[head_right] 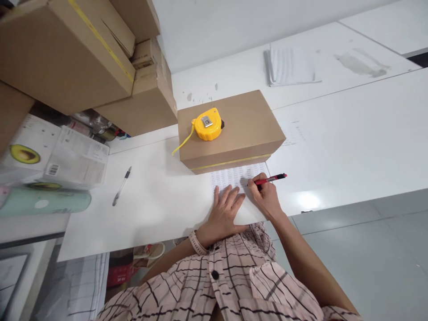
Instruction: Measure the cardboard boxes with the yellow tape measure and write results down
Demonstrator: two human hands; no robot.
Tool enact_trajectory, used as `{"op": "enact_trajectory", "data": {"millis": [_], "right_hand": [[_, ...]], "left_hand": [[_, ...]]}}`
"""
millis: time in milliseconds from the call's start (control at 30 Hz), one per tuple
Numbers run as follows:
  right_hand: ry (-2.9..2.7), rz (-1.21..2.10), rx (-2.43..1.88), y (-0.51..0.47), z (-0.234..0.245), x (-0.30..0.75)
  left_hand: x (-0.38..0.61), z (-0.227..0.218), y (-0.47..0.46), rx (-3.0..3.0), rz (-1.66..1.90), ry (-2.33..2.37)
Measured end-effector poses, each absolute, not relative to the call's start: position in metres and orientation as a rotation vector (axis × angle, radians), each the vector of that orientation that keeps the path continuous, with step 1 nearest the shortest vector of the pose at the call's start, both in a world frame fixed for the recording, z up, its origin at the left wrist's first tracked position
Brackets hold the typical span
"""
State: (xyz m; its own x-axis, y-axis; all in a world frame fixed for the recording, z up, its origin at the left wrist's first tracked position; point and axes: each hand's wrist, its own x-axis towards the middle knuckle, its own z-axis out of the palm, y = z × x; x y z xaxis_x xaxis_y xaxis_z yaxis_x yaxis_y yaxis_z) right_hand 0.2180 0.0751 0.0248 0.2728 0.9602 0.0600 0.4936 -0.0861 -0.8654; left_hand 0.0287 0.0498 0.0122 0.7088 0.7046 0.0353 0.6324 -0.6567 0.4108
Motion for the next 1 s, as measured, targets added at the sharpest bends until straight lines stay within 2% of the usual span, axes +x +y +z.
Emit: {"op": "enact_trajectory", "data": {"millis": [1000], "right_hand": [[-1.441,0.583,-1.742,0.0736,0.0193,0.2152]], "left_hand": [[0.029,0.0103,0.05,2.529,0.311,1.028]]}}
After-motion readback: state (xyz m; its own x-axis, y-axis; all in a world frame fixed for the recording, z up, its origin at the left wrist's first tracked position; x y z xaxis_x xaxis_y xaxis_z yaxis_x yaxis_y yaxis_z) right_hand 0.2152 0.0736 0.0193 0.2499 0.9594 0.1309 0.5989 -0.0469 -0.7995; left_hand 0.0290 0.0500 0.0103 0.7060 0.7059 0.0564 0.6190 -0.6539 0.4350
